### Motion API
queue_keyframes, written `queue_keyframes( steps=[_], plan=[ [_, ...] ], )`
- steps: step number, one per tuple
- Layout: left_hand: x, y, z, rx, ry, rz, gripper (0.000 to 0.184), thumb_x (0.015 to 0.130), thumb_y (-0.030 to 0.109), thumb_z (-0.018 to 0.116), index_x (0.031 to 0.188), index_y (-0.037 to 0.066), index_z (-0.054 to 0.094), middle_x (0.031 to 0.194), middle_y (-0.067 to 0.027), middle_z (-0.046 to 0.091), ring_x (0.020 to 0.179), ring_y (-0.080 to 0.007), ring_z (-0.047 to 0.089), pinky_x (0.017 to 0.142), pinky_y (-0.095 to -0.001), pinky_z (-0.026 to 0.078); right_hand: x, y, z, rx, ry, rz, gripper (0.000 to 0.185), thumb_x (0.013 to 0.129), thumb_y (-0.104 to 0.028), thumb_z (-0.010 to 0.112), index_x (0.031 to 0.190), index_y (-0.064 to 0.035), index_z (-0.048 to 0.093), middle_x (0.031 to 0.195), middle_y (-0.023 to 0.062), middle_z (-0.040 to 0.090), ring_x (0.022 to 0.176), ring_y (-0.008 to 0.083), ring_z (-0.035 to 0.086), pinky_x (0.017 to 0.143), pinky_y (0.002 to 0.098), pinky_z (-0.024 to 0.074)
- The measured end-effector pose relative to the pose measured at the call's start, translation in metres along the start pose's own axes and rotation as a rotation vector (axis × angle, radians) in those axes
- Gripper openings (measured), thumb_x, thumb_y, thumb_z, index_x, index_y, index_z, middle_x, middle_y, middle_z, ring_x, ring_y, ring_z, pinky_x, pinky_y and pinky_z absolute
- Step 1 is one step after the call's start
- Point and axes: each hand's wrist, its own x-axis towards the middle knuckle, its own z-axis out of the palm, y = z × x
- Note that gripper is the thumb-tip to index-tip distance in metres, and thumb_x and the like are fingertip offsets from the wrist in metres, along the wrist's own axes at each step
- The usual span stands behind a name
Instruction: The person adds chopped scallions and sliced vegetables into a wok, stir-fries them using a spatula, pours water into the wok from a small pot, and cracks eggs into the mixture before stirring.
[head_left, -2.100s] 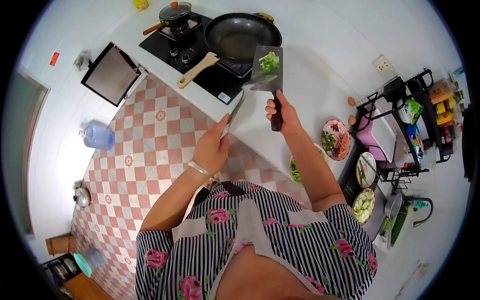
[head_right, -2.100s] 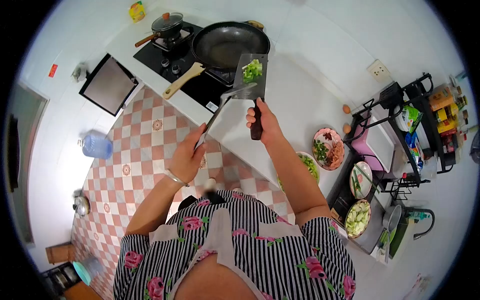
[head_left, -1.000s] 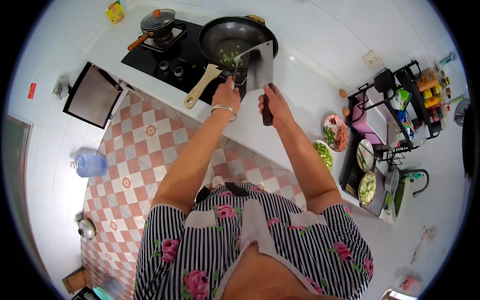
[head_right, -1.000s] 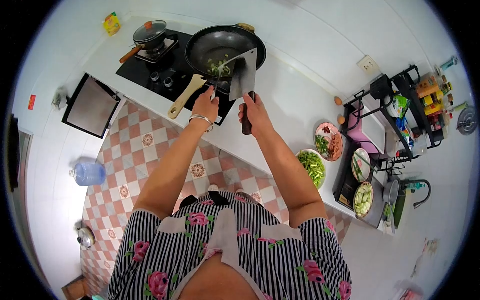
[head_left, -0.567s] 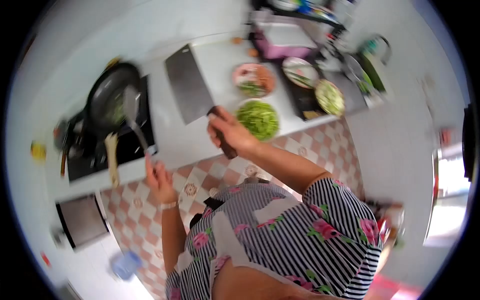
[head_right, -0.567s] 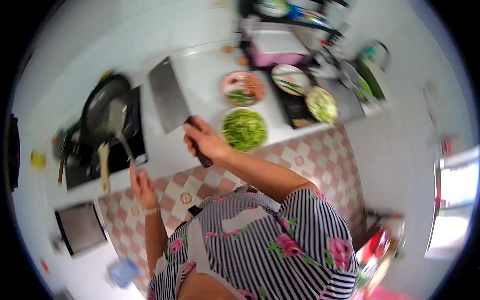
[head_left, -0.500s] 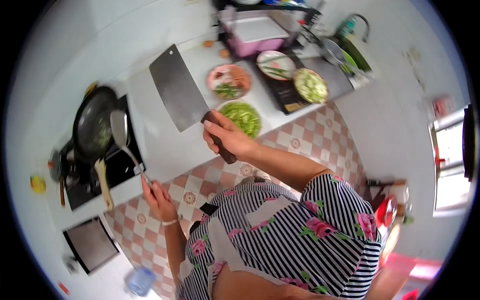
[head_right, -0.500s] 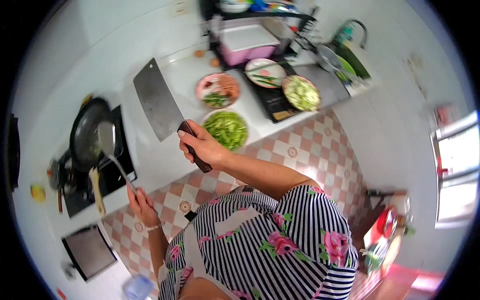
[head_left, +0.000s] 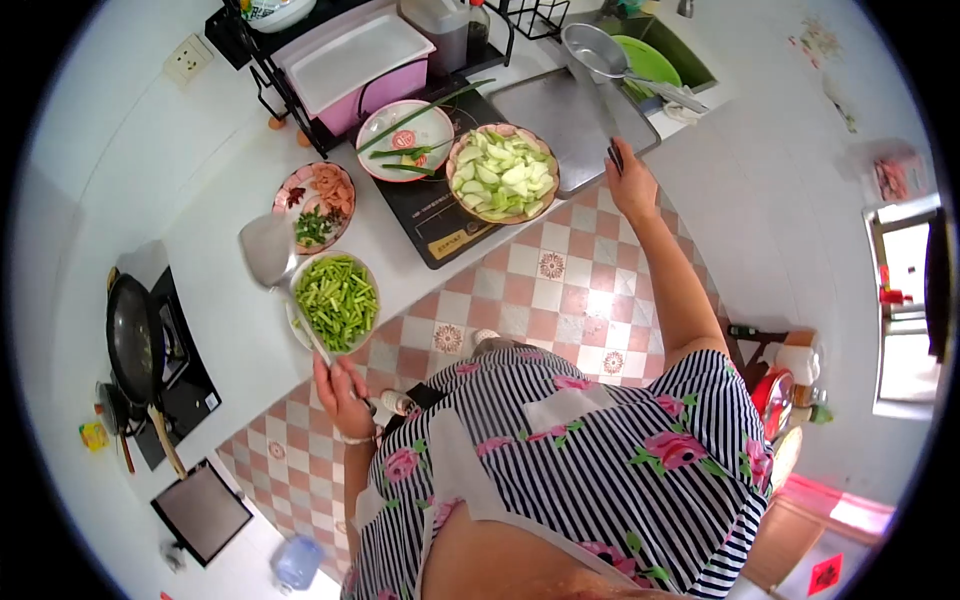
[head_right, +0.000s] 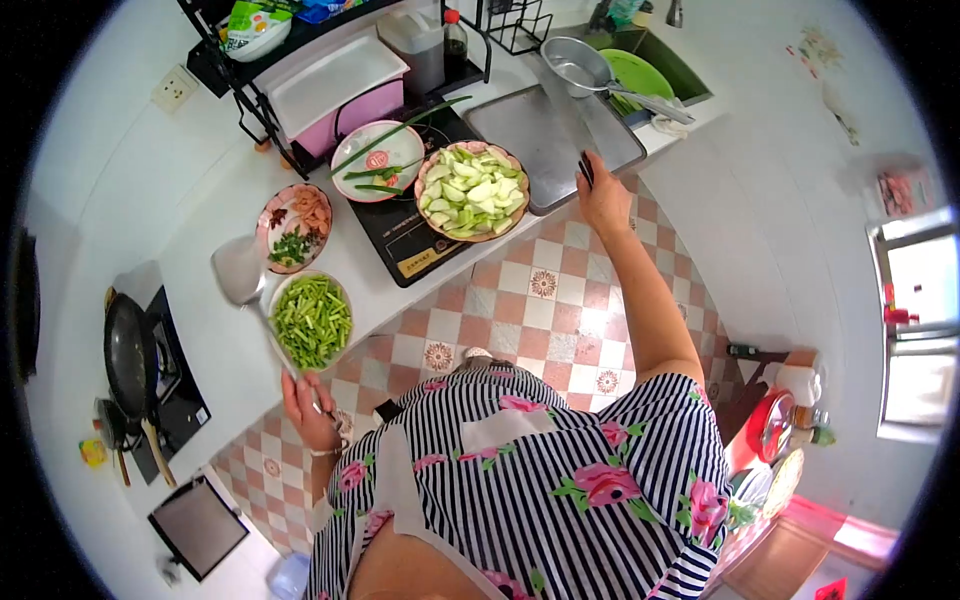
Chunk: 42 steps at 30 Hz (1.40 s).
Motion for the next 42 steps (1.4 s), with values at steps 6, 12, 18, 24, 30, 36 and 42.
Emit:
queue_keyframes(
  steps=[6, 12, 18, 24, 30, 36, 42],
  plan=[
    [-0.008, -0.009, 0.059, 0.083, -0.248, -0.207, 0.043, 0.095, 0.012, 0.042, 0.136, 0.003, 0.034, 0.086, -0.0027, 0.057, 0.054, -0.005, 0.042, 0.048, -0.0184, 0.035, 0.047, 0.065, 0.087, -0.32, -0.305, 0.035, 0.038, 0.087, -0.033, 0.047, 0.125, -0.0241, 0.048, 0.108, 0.0146, 0.062, 0.093, 0.0347, 0.062, 0.077, 0.0458, 0.049],
    [-0.026, 0.008, 0.093, 0.082, -0.278, -0.249, 0.044, 0.096, 0.012, 0.039, 0.139, 0.003, 0.031, 0.087, -0.0049, 0.057, 0.055, -0.0054, 0.042, 0.049, -0.0194, 0.037, 0.089, 0.077, 0.12, -0.294, -0.216, -0.188, 0.038, 0.082, -0.03, 0.059, 0.118, -0.0166, 0.059, 0.111, 0.0141, 0.059, 0.096, 0.032, 0.058, 0.083, 0.0423, 0.0471],
    [-0.02, 0.006, 0.091, -0.054, -0.306, -0.172, 0.046, 0.096, 0.016, 0.039, 0.139, 0.005, 0.029, 0.086, -0.0043, 0.056, 0.053, -0.0051, 0.041, 0.047, -0.019, 0.037, 0.041, -0.033, 0.022, 0.54, -0.079, -0.22, 0.032, 0.089, -0.025, 0.058, 0.11, -0.0015, 0.061, 0.091, 0.0095, 0.059, 0.084, 0.0182, 0.056, 0.07, 0.0345, 0.0466],
    [-0.009, 0.014, 0.122, -0.055, -0.442, -0.079, 0.041, 0.098, 0.014, 0.036, 0.137, 0.004, 0.027, 0.093, -0.0063, 0.054, 0.054, -0.005, 0.04, 0.047, -0.0177, 0.037, -0.111, -0.183, -0.017, 1.135, -1.037, -0.307, 0.041, 0.097, -0.029, 0.041, 0.127, -0.0021, 0.048, 0.107, 0.0064, 0.058, 0.093, 0.0129, 0.052, 0.082, 0.0289, 0.0428],
    [-0.004, -0.015, 0.178, 0.078, -0.485, 0.269, 0.035, 0.095, 0.006, 0.037, 0.128, 0.006, 0.023, 0.109, -0.01, 0.05, 0.074, -0.0118, 0.054, 0.069, -0.0251, 0.047, -0.123, -0.182, -0.034, 1.317, -1.161, 0.087, 0.032, 0.099, -0.025, 0.037, 0.116, -0.0013, 0.051, 0.103, 0.0062, 0.058, 0.099, 0.0138, 0.053, 0.089, 0.0272, 0.0394],
    [0.006, -0.032, 0.185, 0.166, -0.371, 0.024, 0.038, 0.093, 0.025, 0.049, 0.126, 0.007, 0.044, 0.094, -0.0061, 0.06, 0.073, -0.0102, 0.056, 0.067, -0.0236, 0.048, -0.076, -0.105, -0.05, 1.327, -0.609, 0.137, 0.026, 0.1, -0.026, 0.033, 0.098, -0.005, 0.047, 0.07, 0.0027, 0.053, 0.059, 0.0102, 0.05, 0.055, 0.0226, 0.0413],
    [0.058, -0.114, 0.215, 0.401, -0.267, -0.188, 0.036, 0.092, 0.026, 0.053, 0.122, 0.007, 0.045, 0.091, -0.0018, 0.058, 0.073, -0.0109, 0.059, 0.06, -0.0245, 0.049, -0.055, -0.004, 0.012, 0.876, -0.336, 0.22, 0.023, 0.092, -0.021, 0.054, 0.106, -0.004, 0.056, 0.062, -0.0063, 0.045, 0.052, 0.0036, 0.04, 0.045, 0.0201, 0.0307]
  ],
)
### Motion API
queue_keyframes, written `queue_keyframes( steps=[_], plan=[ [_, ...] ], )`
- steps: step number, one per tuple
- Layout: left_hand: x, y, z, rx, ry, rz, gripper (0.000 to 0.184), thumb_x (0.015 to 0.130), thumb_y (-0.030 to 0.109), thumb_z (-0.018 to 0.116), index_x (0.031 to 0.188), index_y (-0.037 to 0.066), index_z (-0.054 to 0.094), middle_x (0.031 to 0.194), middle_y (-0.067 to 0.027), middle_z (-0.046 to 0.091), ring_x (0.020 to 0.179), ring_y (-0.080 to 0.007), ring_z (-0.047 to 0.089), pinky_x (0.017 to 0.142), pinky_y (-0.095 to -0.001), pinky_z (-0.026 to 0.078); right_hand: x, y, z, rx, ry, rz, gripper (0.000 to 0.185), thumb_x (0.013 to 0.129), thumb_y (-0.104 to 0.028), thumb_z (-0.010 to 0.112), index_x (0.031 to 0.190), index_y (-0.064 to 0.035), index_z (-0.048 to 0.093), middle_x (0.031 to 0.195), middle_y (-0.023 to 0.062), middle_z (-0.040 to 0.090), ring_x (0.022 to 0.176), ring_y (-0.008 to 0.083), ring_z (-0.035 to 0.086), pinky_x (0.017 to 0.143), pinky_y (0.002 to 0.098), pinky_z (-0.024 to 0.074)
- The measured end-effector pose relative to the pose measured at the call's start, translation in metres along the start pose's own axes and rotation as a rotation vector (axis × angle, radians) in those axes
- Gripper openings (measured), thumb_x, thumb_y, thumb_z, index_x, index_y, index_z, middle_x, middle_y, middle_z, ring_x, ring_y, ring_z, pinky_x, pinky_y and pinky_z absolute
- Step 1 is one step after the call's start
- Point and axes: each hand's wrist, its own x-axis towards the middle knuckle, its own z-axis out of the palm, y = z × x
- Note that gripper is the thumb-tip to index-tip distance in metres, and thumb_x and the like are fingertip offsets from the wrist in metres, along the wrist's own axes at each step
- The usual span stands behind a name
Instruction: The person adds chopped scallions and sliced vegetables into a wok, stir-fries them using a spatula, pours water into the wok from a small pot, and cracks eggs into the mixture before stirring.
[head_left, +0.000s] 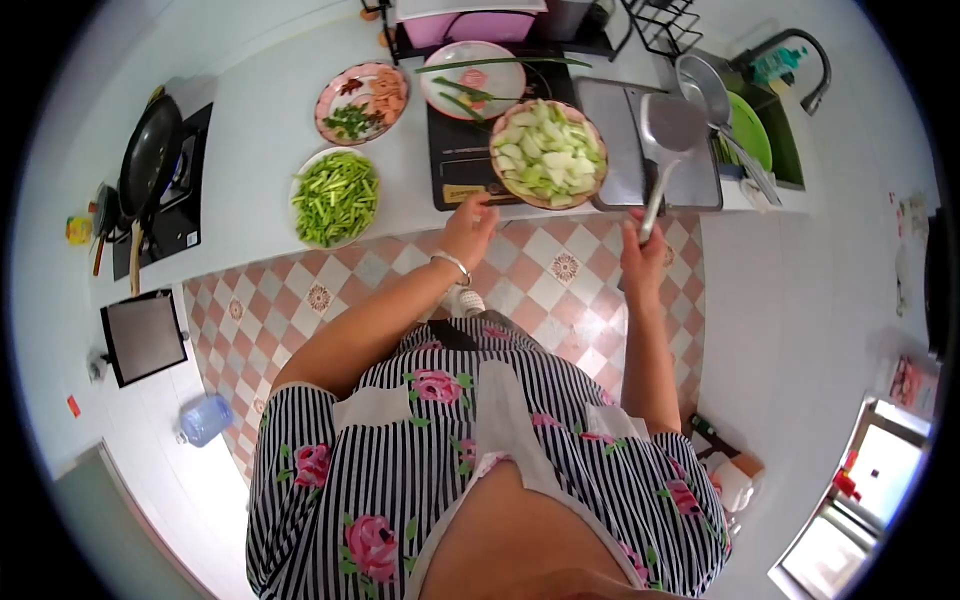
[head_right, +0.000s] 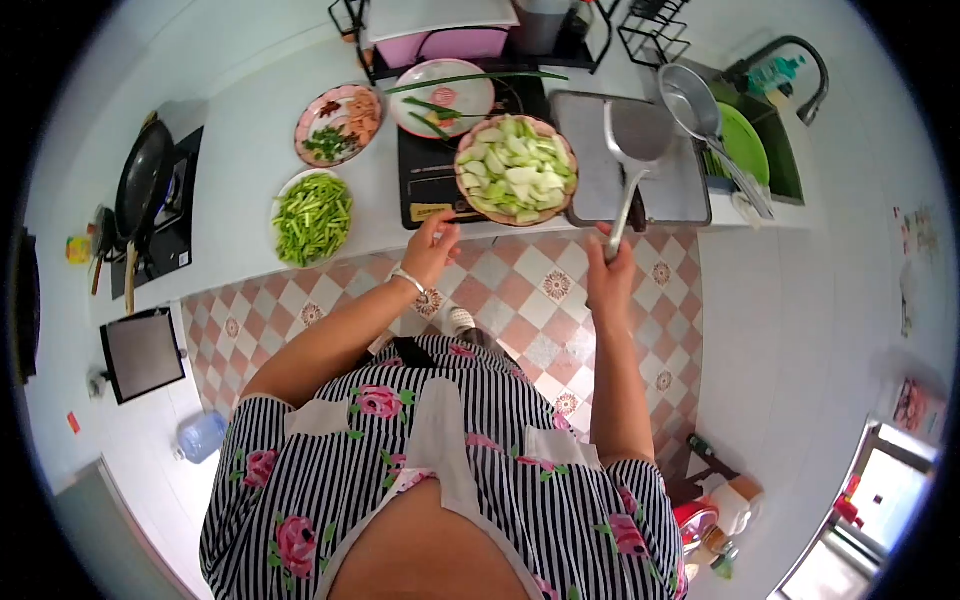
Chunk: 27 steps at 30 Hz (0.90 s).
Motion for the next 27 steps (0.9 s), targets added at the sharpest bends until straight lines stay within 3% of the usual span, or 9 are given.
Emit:
queue_keyframes(
  steps=[5, 11, 17, 19, 20, 22, 24, 25, 27],
  plan=[
    [0.041, 0.025, 0.025, -0.127, -0.033, -0.165, 0.03, 0.092, 0.019, 0.052, 0.117, 0.005, 0.044, 0.097, -0.0092, 0.061, 0.073, -0.0166, 0.065, 0.06, -0.0278, 0.051, 0.038, 0.046, 0.026, 0.07, -0.007, 0.053, 0.029, 0.085, -0.023, 0.063, 0.102, 0.0009, 0.061, 0.065, -0.0038, 0.053, 0.054, 0.0052, 0.044, 0.048, 0.0219, 0.0344],
    [0.058, 0.042, 0.031, -0.27, 0.01, -0.366, 0.03, 0.087, 0.008, 0.053, 0.116, 0.004, 0.043, 0.102, -0.0101, 0.061, 0.08, -0.0184, 0.065, 0.069, -0.0281, 0.054, 0.06, 0.047, 0.057, 0.279, 0.019, 0.111, 0.026, 0.083, -0.02, 0.064, 0.095, 0.0031, 0.063, 0.063, -0.0005, 0.054, 0.049, 0.0055, 0.045, 0.045, 0.0207, 0.034],
    [0.054, 0.042, 0.029, -0.245, 0.037, -0.297, 0.032, 0.084, 0.005, 0.056, 0.114, 0.001, 0.046, 0.108, -0.013, 0.059, 0.086, -0.0223, 0.065, 0.069, -0.0308, 0.056, 0.064, 0.059, 0.062, 0.296, -0.033, 0.133, 0.016, 0.079, -0.013, 0.064, 0.088, 0.001, 0.063, 0.064, -0.0025, 0.054, 0.047, 0.0035, 0.042, 0.041, 0.0212, 0.0317],
    [0.046, 0.026, 0.035, -0.53, 0.023, -0.195, 0.033, 0.083, 0.004, 0.057, 0.114, 0.001, 0.047, 0.109, -0.0144, 0.059, 0.087, -0.0232, 0.065, 0.066, -0.033, 0.057, 0.059, 0.073, 0.061, 0.41, 0.034, 0.041, 0.014, 0.078, -0.011, 0.064, 0.089, -0.0014, 0.063, 0.068, -0.0024, 0.056, 0.052, 0.0028, 0.044, 0.043, 0.0217, 0.0322],
    [0.051, 0.008, 0.04, -0.489, 0.009, -0.139, 0.034, 0.082, 0.005, 0.057, 0.115, 0.001, 0.046, 0.108, -0.0146, 0.06, 0.085, -0.0235, 0.065, 0.065, -0.0337, 0.057, 0.037, 0.033, 0.052, 0.321, 0.008, 0.147, 0.022, 0.08, -0.019, 0.066, 0.094, -0.0027, 0.06, 0.067, -0.0045, 0.053, 0.048, 0.004, 0.038, 0.041, 0.0207, 0.028],
    [0.032, 0.002, 0.031, -0.386, 0.002, -0.075, 0.038, 0.082, 0.008, 0.058, 0.118, 0.001, 0.044, 0.106, -0.0133, 0.06, 0.085, -0.0221, 0.065, 0.064, -0.0332, 0.057, 0.018, 0.03, 0.045, 0.293, 0.048, 0.157, 0.018, 0.079, -0.023, 0.069, 0.087, -0.0085, 0.06, 0.059, -0.0069, 0.046, 0.046, 0.0033, 0.035, 0.04, 0.0209, 0.0229],
    [-0.003, 0.02, 0.018, -0.266, -0.008, -0.056, 0.045, 0.082, 0.012, 0.058, 0.123, 0.003, 0.041, 0.103, -0.0102, 0.061, 0.087, -0.0186, 0.063, 0.064, -0.0309, 0.057, -0.01, 0.003, 0.027, 0.243, -0.009, 0.16, 0.018, 0.081, -0.013, 0.066, 0.095, -0.0022, 0.063, 0.067, -0.0052, 0.054, 0.047, 0.0008, 0.039, 0.04, 0.0195, 0.0242],
    [-0.04, 0.065, 0.002, -0.233, -0.038, -0.121, 0.047, 0.082, 0.012, 0.057, 0.125, 0.004, 0.04, 0.105, -0.0087, 0.06, 0.089, -0.0171, 0.062, 0.063, -0.0294, 0.056, -0.027, -0.013, 0.028, 0.234, -0.009, 0.143, 0.018, 0.081, -0.016, 0.066, 0.092, -0.0029, 0.062, 0.062, -0.0064, 0.049, 0.045, 0.0014, 0.035, 0.04, 0.0198, 0.0225],
    [-0.057, 0.051, -0.004, -0.347, -0.023, -0.141, 0.05, 0.083, 0.011, 0.055, 0.129, 0.007, 0.037, 0.111, -0.0073, 0.058, 0.092, -0.0166, 0.061, 0.064, -0.029, 0.056, -0.053, -0.037, 0.034, 0.201, -0.016, 0.126, 0.02, 0.082, -0.019, 0.065, 0.092, -0.0023, 0.061, 0.058, -0.0073, 0.044, 0.044, 0.002, 0.032, 0.04, 0.0202, 0.021]
  ],
)
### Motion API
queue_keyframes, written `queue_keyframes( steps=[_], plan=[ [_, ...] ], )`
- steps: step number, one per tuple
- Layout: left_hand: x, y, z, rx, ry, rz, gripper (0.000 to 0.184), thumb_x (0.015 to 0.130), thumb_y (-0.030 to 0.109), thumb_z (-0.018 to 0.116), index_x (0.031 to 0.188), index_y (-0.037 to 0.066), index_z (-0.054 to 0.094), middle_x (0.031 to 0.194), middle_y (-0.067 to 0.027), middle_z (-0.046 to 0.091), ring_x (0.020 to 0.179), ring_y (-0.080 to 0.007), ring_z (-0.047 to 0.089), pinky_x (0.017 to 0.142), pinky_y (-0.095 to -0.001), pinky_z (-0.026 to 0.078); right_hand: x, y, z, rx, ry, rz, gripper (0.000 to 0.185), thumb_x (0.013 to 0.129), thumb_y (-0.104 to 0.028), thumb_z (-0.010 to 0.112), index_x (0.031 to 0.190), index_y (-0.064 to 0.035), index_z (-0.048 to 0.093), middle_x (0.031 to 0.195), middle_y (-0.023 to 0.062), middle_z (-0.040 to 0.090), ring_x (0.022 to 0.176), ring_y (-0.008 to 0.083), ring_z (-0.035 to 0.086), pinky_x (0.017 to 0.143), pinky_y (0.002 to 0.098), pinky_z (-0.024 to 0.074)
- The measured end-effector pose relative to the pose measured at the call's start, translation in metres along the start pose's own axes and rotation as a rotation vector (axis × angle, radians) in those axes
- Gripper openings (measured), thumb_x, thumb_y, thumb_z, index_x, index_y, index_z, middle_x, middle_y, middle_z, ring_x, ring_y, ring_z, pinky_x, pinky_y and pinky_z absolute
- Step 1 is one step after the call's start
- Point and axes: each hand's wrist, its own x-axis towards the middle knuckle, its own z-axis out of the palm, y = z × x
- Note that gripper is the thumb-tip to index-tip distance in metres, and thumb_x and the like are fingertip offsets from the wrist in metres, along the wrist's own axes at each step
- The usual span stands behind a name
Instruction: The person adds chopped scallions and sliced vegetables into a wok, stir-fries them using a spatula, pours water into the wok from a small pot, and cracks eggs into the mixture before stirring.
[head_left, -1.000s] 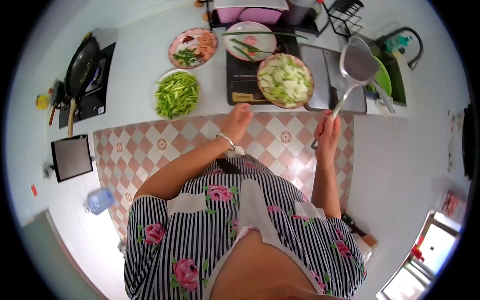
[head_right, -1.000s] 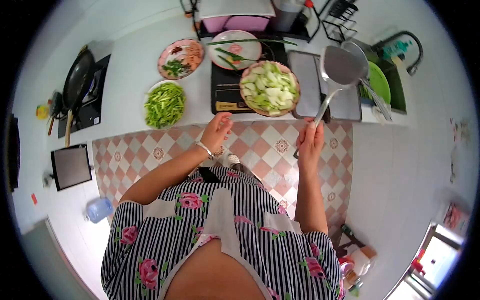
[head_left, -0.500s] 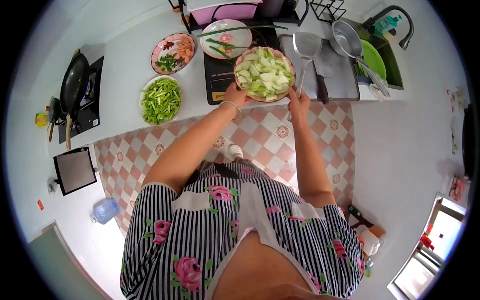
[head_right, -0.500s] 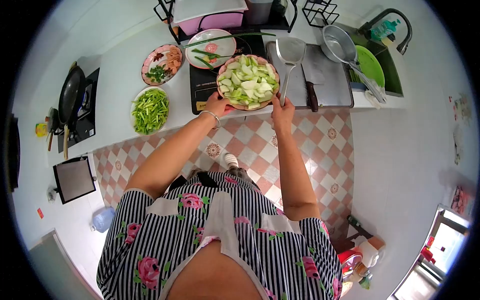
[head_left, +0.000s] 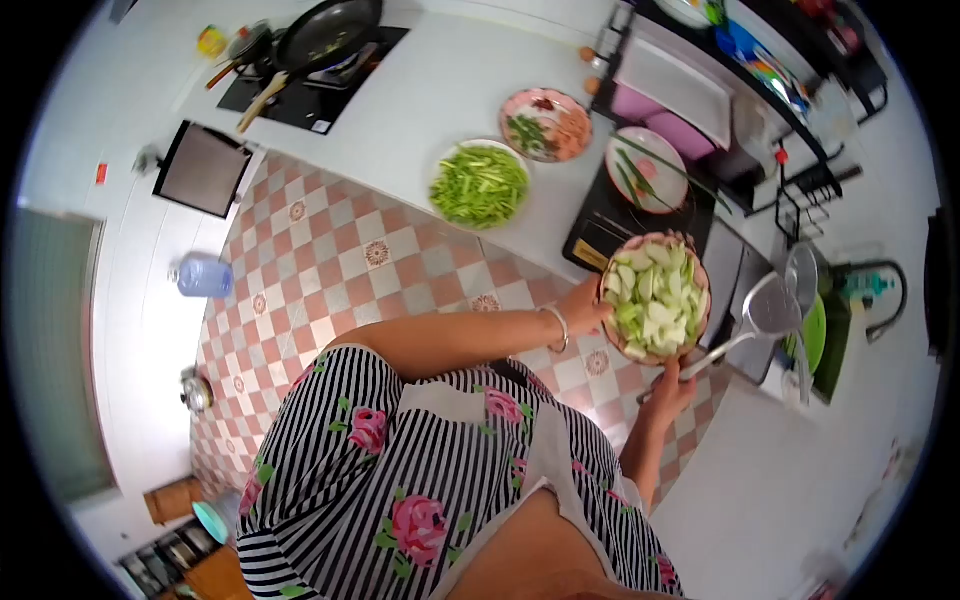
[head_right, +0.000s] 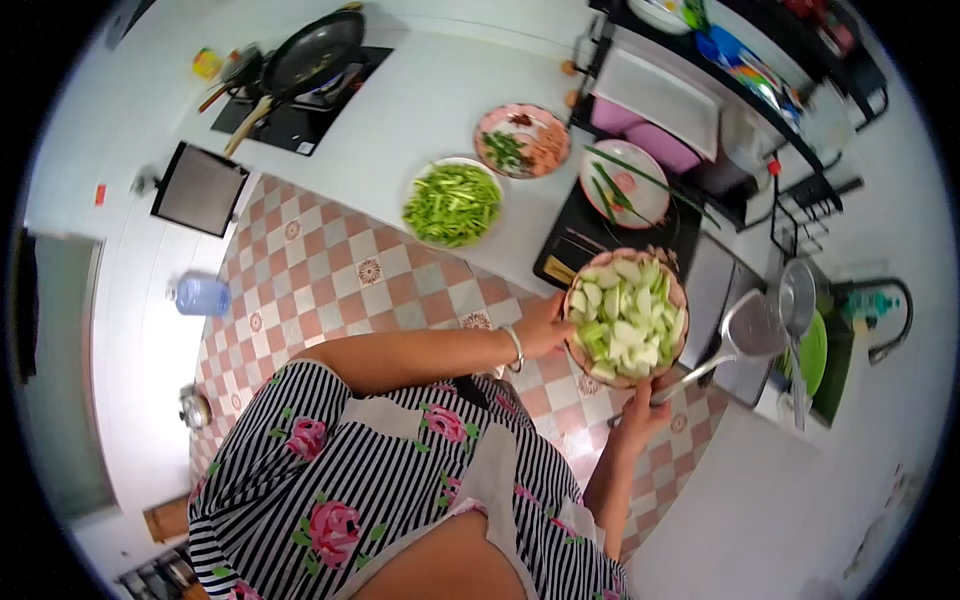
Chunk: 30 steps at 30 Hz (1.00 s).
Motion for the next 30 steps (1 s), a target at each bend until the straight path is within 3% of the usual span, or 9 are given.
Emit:
queue_keyframes(
  steps=[4, 8, 12, 17, 18, 22, 25, 29, 30],
  plan=[
    [-0.022, -0.006, -0.036, -0.323, -0.118, 0.148, 0.057, 0.083, 0.01, 0.052, 0.136, 0.012, 0.031, 0.121, -0.0051, 0.053, 0.101, -0.0172, 0.058, 0.069, -0.0327, 0.056, -0.031, -0.021, 0.033, -0.096, -0.087, -0.047, 0.027, 0.082, -0.019, 0.064, 0.1, 0.0019, 0.061, 0.058, -0.006, 0.046, 0.044, 0.002, 0.033, 0.04, 0.0205, 0.022],
    [-0.064, 0.025, -0.099, -0.448, -0.081, 0.026, 0.064, 0.079, 0.009, 0.051, 0.138, 0.018, 0.027, 0.122, -0.0071, 0.052, 0.102, -0.0219, 0.059, 0.075, -0.0397, 0.056, -0.046, -0.023, 0.077, -0.118, -0.256, -0.01, 0.03, 0.085, -0.017, 0.062, 0.108, 0.0031, 0.06, 0.058, -0.0053, 0.048, 0.043, 0.002, 0.035, 0.039, 0.02, 0.0222],
    [-0.106, 0.026, -0.182, -0.602, 0.03, 0.08, 0.067, 0.075, 0.005, 0.049, 0.138, 0.012, 0.027, 0.119, -0.0098, 0.054, 0.1, -0.0231, 0.061, 0.075, -0.0375, 0.056, -0.07, -0.042, 0.134, -0.016, -0.483, 0.098, 0.03, 0.088, -0.022, 0.059, 0.108, 0.0016, 0.059, 0.066, -0.0021, 0.052, 0.043, 0.004, 0.034, 0.04, 0.0202, 0.0255],
    [-0.187, 0.018, -0.289, -0.667, 0.211, 0.079, 0.064, 0.071, 0.002, 0.049, 0.132, 0.009, 0.031, 0.121, -0.0128, 0.052, 0.105, -0.0277, 0.058, 0.081, -0.0455, 0.054, -0.112, -0.083, 0.213, 0.207, -0.728, 0.18, 0.027, 0.093, -0.015, 0.048, 0.116, -0.0022, 0.054, 0.078, 0.0022, 0.053, 0.049, 0.0072, 0.038, 0.047, 0.0222, 0.0306],
    [-0.203, 0.013, -0.311, -0.69, 0.244, 0.087, 0.062, 0.071, 0.002, 0.05, 0.131, 0.008, 0.033, 0.121, -0.0135, 0.052, 0.105, -0.0284, 0.058, 0.082, -0.0458, 0.054, -0.126, -0.083, 0.233, 0.186, -0.733, 0.145, 0.034, 0.091, -0.015, 0.048, 0.124, -0.0056, 0.048, 0.072, 0.0001, 0.047, 0.045, 0.0077, 0.033, 0.045, 0.0223, 0.0296],
    [-0.264, -0.022, -0.385, -0.718, 0.446, 0.142, 0.062, 0.072, 0.003, 0.049, 0.132, 0.007, 0.032, 0.122, -0.0139, 0.051, 0.103, -0.0295, 0.059, 0.08, -0.0464, 0.054, -0.168, -0.071, 0.285, 0.125, -0.895, 0.443, 0.04, 0.091, -0.009, 0.043, 0.131, -0.0096, 0.038, 0.068, -0.0007, 0.037, 0.048, 0.0072, 0.033, 0.048, 0.0222, 0.0295],
    [-0.301, -0.029, -0.433, -0.756, 0.572, 0.183, 0.065, 0.072, 0.003, 0.048, 0.134, 0.009, 0.03, 0.122, -0.0134, 0.051, 0.102, -0.03, 0.059, 0.08, -0.0464, 0.054, -0.197, -0.075, 0.332, 0.023, -0.973, 0.462, 0.041, 0.091, -0.01, 0.043, 0.132, -0.0089, 0.037, 0.067, -0.001, 0.037, 0.047, 0.0073, 0.033, 0.047, 0.0216, 0.0292],
    [-0.326, -0.035, -0.486, -0.791, 0.673, 0.237, 0.065, 0.07, 0.002, 0.047, 0.134, 0.006, 0.033, 0.122, -0.0126, 0.053, 0.1, -0.0267, 0.061, 0.071, -0.0385, 0.059, -0.239, -0.127, 0.401, 0.216, -0.914, 0.214, 0.046, 0.091, -0.01, 0.046, 0.135, -0.0069, 0.034, 0.068, -0.0013, 0.041, 0.048, 0.0072, 0.035, 0.045, 0.0211, 0.0299],
    [-0.328, -0.034, -0.497, -0.799, 0.675, 0.259, 0.064, 0.071, 0.002, 0.047, 0.133, 0.006, 0.034, 0.122, -0.0125, 0.053, 0.1, -0.0262, 0.061, 0.07, -0.0376, 0.059, -0.238, -0.121, 0.41, 0.129, -0.911, 0.19, 0.047, 0.09, -0.009, 0.046, 0.135, -0.0069, 0.033, 0.068, -0.0013, 0.042, 0.049, 0.0074, 0.036, 0.046, 0.0215, 0.0309]
  ],
)
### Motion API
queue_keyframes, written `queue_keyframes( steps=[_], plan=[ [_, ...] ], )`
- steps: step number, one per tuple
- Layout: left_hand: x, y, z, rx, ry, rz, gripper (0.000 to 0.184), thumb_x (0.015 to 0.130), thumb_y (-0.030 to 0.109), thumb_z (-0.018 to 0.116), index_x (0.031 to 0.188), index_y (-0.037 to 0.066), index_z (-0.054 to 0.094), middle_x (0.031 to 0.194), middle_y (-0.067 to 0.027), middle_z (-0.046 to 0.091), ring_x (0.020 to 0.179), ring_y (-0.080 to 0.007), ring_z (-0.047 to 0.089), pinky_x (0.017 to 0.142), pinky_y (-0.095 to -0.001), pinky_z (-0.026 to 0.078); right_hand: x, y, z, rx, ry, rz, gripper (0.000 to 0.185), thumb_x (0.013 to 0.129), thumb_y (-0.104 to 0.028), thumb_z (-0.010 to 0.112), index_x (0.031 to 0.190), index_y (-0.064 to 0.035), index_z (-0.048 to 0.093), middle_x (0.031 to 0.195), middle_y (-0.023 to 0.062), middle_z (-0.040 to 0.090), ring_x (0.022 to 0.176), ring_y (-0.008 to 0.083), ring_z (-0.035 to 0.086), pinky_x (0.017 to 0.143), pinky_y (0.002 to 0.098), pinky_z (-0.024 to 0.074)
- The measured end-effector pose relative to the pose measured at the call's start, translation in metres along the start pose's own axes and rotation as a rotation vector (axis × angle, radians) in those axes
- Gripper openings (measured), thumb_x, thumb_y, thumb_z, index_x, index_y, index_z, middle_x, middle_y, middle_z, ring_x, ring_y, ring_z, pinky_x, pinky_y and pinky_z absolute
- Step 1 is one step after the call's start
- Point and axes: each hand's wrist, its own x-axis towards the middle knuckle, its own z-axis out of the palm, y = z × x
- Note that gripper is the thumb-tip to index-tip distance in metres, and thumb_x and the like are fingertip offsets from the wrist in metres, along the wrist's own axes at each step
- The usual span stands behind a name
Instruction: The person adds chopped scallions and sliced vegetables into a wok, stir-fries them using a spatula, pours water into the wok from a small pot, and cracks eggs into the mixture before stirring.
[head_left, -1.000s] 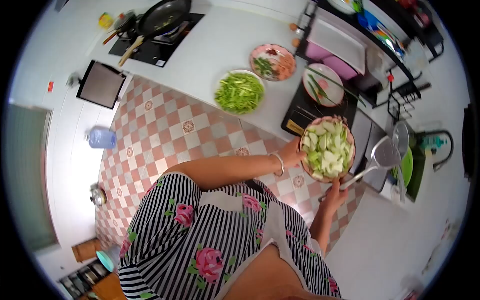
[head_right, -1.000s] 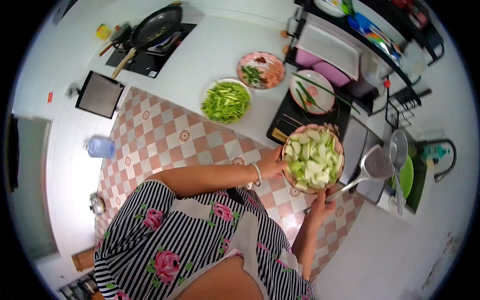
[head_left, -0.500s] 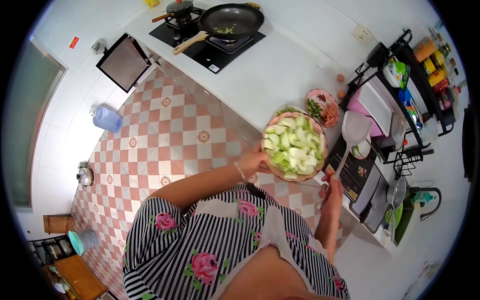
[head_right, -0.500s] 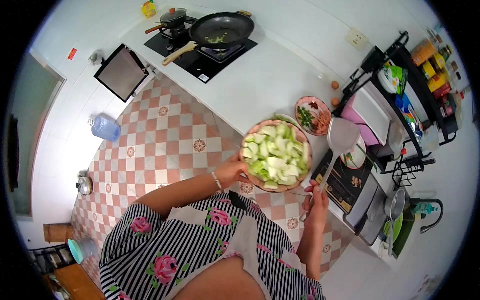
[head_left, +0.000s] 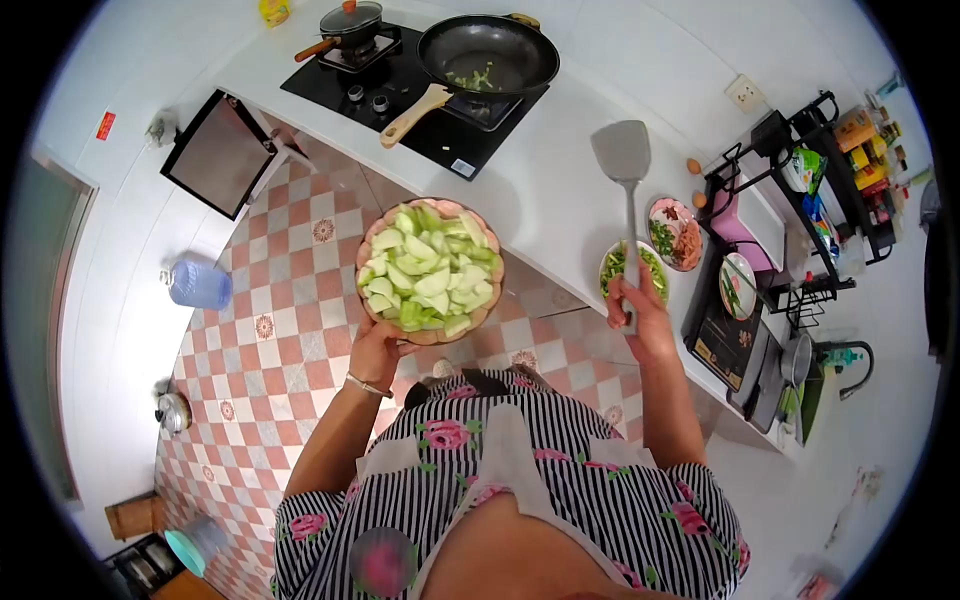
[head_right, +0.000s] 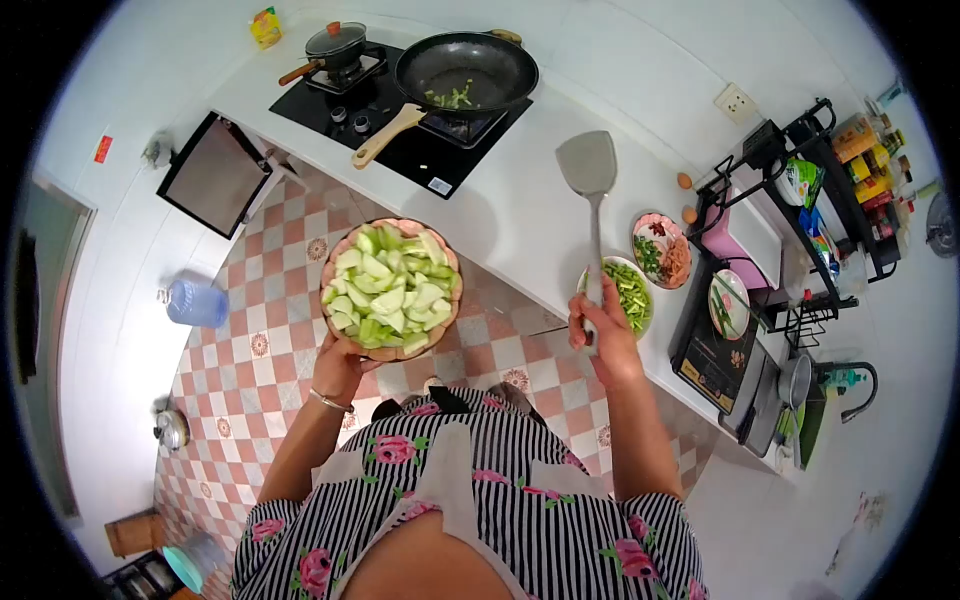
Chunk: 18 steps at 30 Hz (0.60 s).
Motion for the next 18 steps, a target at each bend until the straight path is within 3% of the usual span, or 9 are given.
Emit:
queue_keyframes(
  steps=[5, 8, 11, 15, 16, 18],
  plan=[
    [0.024, 0.032, -0.004, -0.091, -0.027, 0.05, 0.06, 0.072, 0.003, 0.049, 0.131, 0.006, 0.037, 0.121, -0.0117, 0.053, 0.099, -0.0244, 0.062, 0.068, -0.035, 0.06, 0.055, 0.016, 0.006, -0.378, -0.004, -0.054, 0.051, 0.087, -0.006, 0.052, 0.135, -0.0046, 0.036, 0.072, -0.0013, 0.046, 0.061, 0.0068, 0.042, 0.054, 0.0217, 0.0359],
    [0.044, 0.043, 0.008, -0.145, -0.043, 0.089, 0.058, 0.073, 0.003, 0.049, 0.13, 0.006, 0.038, 0.12, -0.0116, 0.054, 0.096, -0.0235, 0.062, 0.067, -0.0335, 0.06, 0.089, 0.0, 0.035, -0.781, 0.016, -0.459, 0.043, 0.085, -0.005, 0.055, 0.127, -0.0021, 0.047, 0.078, -0.0002, 0.053, 0.071, 0.0077, 0.047, 0.064, 0.0223, 0.0396],
    [0.068, 0.05, 0.024, -0.173, -0.082, 0.072, 0.057, 0.074, 0.004, 0.05, 0.13, 0.007, 0.038, 0.119, -0.0117, 0.054, 0.095, -0.0223, 0.062, 0.067, -0.0319, 0.06, 0.135, -0.002, 0.049, -0.712, -0.024, -0.585, 0.035, 0.084, -0.006, 0.057, 0.119, -0.0005, 0.055, 0.087, 0.0013, 0.059, 0.081, 0.0087, 0.051, 0.07, 0.0231, 0.0409],
    [0.087, 0.06, 0.034, -0.178, -0.145, -0.018, 0.059, 0.076, -0.001, 0.045, 0.133, 0.008, 0.035, 0.123, -0.0114, 0.052, 0.103, -0.0242, 0.06, 0.069, -0.0327, 0.06, 0.187, -0.02, 0.062, -0.957, 0.023, -0.518, 0.038, 0.08, -0.011, 0.062, 0.117, -0.0055, 0.058, 0.089, 0.0112, 0.064, 0.075, 0.0175, 0.057, 0.07, 0.0277, 0.0452],
    [0.09, 0.063, 0.036, -0.158, -0.143, -0.03, 0.06, 0.075, -0.001, 0.045, 0.133, 0.008, 0.034, 0.124, -0.012, 0.051, 0.104, -0.0257, 0.059, 0.07, -0.0349, 0.06, 0.198, -0.022, 0.067, -0.997, 0.067, -0.585, 0.035, 0.078, -0.014, 0.064, 0.113, -0.0091, 0.061, 0.085, 0.0152, 0.065, 0.071, 0.025, 0.06, 0.068, 0.0319, 0.0477],
    [0.096, 0.068, 0.043, -0.134, -0.12, -0.044, 0.061, 0.074, 0.0, 0.045, 0.134, 0.009, 0.033, 0.125, -0.0125, 0.05, 0.104, -0.0265, 0.059, 0.07, -0.0354, 0.06, 0.223, -0.026, 0.072, -1.089, 0.095, -0.604, 0.033, 0.078, -0.016, 0.064, 0.11, -0.0107, 0.063, 0.083, 0.0147, 0.065, 0.071, 0.028, 0.062, 0.067, 0.0348, 0.0482]
  ],
)
